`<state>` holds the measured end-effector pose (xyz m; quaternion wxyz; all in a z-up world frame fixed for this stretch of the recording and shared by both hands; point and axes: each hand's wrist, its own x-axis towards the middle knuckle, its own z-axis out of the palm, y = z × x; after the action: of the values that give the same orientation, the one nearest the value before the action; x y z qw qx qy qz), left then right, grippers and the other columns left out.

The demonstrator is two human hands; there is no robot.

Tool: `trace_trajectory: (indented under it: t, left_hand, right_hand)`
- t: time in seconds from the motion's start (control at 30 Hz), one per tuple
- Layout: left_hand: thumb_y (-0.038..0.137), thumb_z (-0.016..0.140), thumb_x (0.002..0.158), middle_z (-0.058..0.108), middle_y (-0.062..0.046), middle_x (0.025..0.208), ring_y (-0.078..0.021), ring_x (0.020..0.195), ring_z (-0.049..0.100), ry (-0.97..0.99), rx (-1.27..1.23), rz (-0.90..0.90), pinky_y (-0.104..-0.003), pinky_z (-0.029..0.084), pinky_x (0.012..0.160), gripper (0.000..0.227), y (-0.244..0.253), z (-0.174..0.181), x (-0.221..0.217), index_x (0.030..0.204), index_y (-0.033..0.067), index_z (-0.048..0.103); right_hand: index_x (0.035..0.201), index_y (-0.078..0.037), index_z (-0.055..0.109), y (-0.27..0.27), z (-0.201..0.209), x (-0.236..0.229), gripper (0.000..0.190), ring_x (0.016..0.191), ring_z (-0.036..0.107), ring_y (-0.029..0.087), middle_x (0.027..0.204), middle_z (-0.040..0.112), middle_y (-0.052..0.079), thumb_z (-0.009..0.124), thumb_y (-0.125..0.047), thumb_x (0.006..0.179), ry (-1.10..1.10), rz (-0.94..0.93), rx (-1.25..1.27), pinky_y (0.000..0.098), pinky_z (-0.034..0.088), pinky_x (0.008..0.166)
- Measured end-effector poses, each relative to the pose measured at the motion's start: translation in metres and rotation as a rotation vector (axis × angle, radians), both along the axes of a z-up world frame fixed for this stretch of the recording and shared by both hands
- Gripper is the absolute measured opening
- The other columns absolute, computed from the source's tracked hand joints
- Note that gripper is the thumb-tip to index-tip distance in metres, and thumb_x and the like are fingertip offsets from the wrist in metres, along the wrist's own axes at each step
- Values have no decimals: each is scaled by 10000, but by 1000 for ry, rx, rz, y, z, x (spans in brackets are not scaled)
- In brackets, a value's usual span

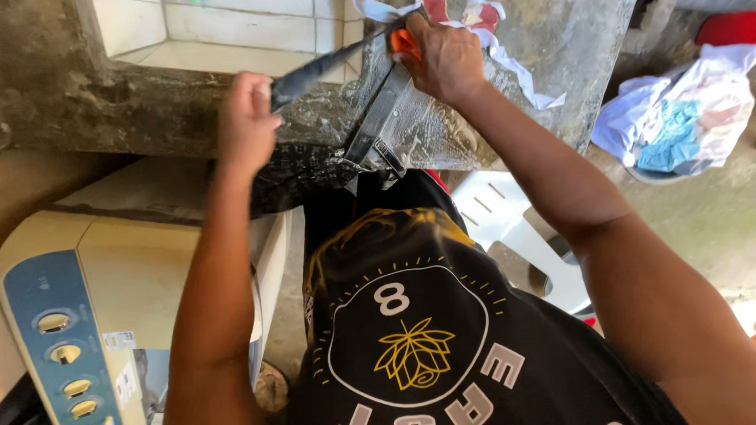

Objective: The person cleans a black bag and its strap using a brush and cleaning solution. They scrub the exterior of the bag and the entire length of the strap before rinsing the items under a tap.

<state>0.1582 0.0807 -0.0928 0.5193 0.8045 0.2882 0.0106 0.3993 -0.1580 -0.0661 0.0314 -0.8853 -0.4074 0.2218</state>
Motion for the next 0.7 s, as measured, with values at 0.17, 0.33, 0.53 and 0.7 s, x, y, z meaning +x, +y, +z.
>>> trace_trajectory:
  t: [0.17, 0.33, 0.53, 0.7]
  left_hand:
    - [383, 640, 973, 631, 10, 862, -129, 640, 537, 280, -385, -16, -307, 464, 582, 239, 44, 38, 7, 1025, 154, 687]
    - [381, 717, 1096, 643, -106, 800, -246, 706, 604, -102, 268, -89, -431, 487, 681, 411, 67, -66, 54, 898, 26, 653]
    - [420, 672, 1141, 666, -70, 766, -210, 658, 607, -330, 133, -93, -406, 472, 620, 413, 42, -96, 111, 944, 58, 693]
    - [378, 583, 1151, 753, -61, 1149, -163, 1044, 769, -641, -394, -464, -334, 645, 868, 364, 36, -12, 98, 1102, 44, 720]
  right_hand:
    - [1153, -95, 593, -3, 26, -11, 411, 682, 710, 344, 828, 703, 161, 677, -456, 976, 107, 106, -216, 486, 541, 587]
    - [1149, -98, 622, 0, 18, -2, 441, 684, 690, 350, 793, 693, 176, 674, -494, 962, 48, 121, -108, 488, 543, 599]
    - [1077, -71, 641, -12, 6, 6, 452, 659, 661, 315, 794, 677, 166, 624, -515, 996, 161, -1, -144, 483, 529, 625]
    - [1245, -29, 593, -25, 6, -14, 673, 533, 637, 293, 721, 663, 168, 609, -637, 957, 45, -61, -199, 450, 515, 493]
